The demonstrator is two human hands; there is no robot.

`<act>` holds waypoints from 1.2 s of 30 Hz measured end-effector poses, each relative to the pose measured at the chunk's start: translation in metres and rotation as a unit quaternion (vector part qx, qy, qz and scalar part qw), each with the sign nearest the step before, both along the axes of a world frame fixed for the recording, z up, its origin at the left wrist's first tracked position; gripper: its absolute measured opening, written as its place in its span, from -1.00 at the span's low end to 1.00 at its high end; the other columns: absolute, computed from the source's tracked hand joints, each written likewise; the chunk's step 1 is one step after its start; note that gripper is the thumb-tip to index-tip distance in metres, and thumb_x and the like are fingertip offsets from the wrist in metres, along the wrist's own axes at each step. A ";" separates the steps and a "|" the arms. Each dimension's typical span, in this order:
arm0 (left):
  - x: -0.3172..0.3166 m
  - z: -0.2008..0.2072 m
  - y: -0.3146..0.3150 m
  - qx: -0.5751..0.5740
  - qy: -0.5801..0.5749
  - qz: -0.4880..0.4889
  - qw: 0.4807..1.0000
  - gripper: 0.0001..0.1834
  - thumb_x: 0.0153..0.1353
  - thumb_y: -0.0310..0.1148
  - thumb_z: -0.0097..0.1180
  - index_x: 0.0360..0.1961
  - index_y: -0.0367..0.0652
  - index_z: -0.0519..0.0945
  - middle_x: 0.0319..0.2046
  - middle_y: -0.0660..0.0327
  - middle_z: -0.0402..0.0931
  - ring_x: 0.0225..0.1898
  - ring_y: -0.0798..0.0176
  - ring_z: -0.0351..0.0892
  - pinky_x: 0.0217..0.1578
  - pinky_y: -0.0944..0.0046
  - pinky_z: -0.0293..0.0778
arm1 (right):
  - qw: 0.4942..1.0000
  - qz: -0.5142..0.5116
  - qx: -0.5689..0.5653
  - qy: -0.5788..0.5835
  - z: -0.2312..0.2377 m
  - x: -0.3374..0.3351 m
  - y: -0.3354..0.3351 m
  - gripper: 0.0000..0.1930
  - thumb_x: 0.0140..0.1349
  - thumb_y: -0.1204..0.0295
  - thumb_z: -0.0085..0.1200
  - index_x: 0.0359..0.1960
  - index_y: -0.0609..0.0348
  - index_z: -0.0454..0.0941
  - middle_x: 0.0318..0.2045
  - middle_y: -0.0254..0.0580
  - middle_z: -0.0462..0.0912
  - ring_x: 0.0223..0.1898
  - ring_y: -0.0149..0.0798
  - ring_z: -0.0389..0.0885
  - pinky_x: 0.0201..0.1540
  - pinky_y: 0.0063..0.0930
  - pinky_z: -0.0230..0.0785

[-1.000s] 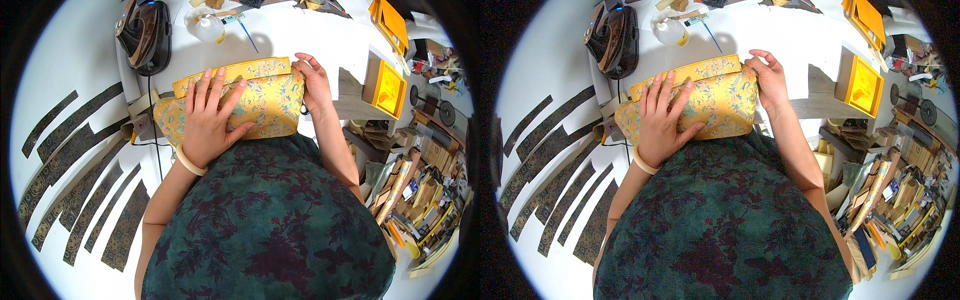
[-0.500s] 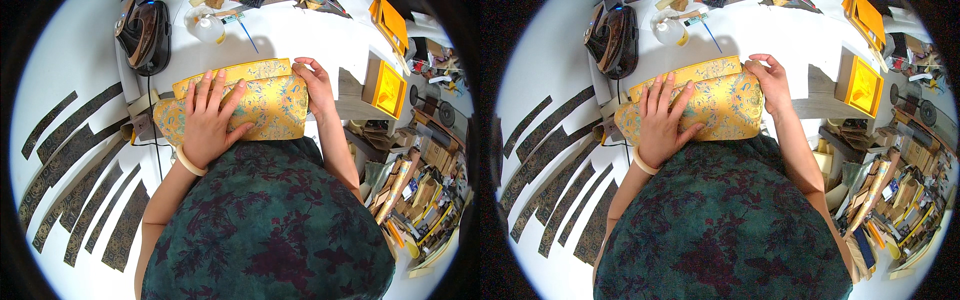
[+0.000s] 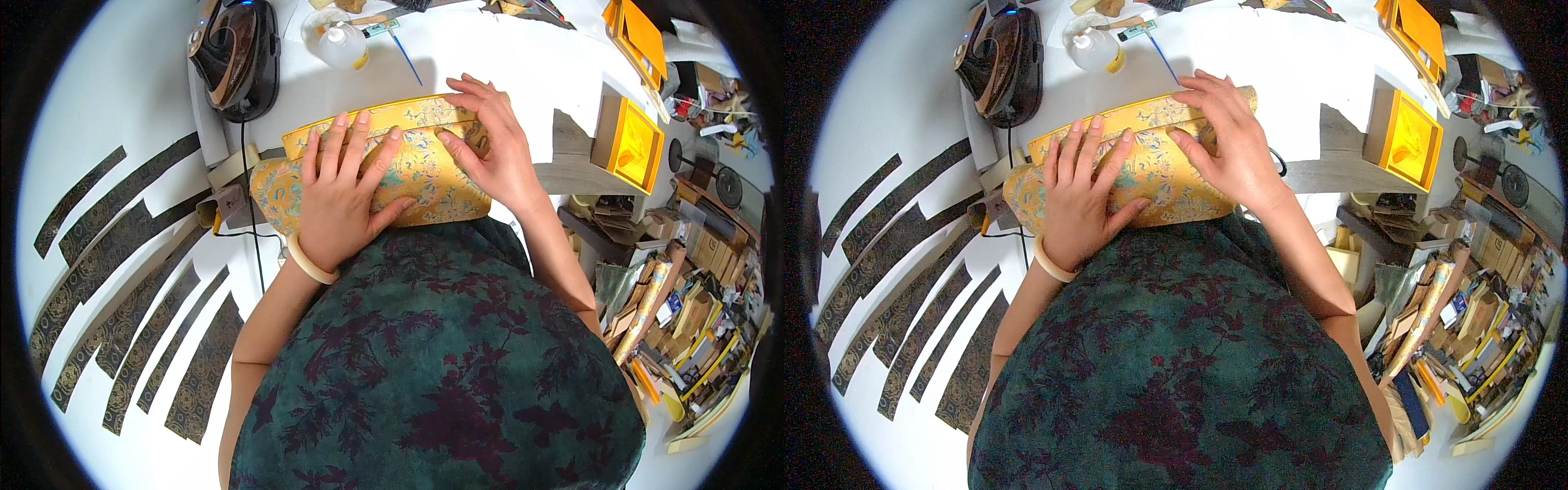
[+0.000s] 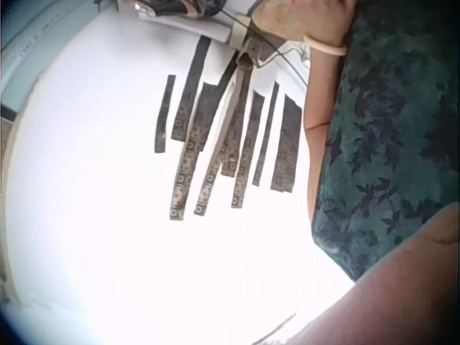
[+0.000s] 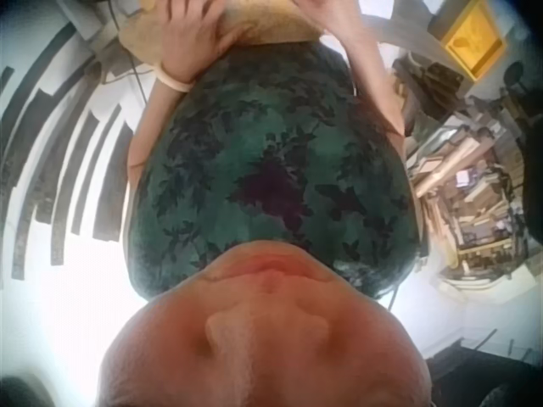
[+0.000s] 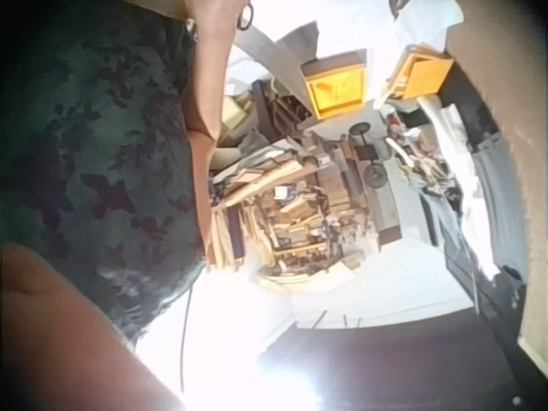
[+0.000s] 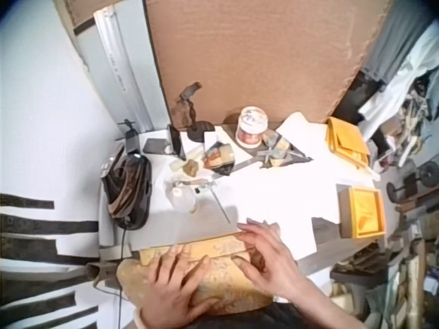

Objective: The person uses a hot glue gun to apply glue to the edges of a cardboard box and then attaches a decorative lid. The person presses the lid onto the box to secure it and inspects the finished assembly.

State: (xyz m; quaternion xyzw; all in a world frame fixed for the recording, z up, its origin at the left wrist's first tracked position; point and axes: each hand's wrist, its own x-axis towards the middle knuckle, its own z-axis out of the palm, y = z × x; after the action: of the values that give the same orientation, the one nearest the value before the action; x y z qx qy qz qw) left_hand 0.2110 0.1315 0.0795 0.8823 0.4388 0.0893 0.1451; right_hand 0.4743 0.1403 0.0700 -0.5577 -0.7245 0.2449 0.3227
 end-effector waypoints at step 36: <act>-0.125 -0.074 0.011 -0.431 -0.580 0.274 0.634 -0.66 0.32 -0.63 0.28 0.12 -0.28 0.70 0.07 0.11 0.73 0.05 0.24 0.72 0.13 0.21 0.67 | 0.995 0.013 0.013 -0.098 -0.003 -0.046 0.010 -0.64 0.35 0.42 0.29 0.18 0.05 0.65 0.15 -0.14 0.67 0.29 -0.01 0.60 0.61 0.18 0.03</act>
State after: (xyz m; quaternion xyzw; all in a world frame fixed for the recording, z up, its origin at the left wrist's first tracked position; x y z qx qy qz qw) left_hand 0.0857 0.1425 0.0051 0.3253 0.4740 0.4191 0.7027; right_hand 0.4280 0.1508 0.0672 -0.5652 -0.7631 0.1835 0.2541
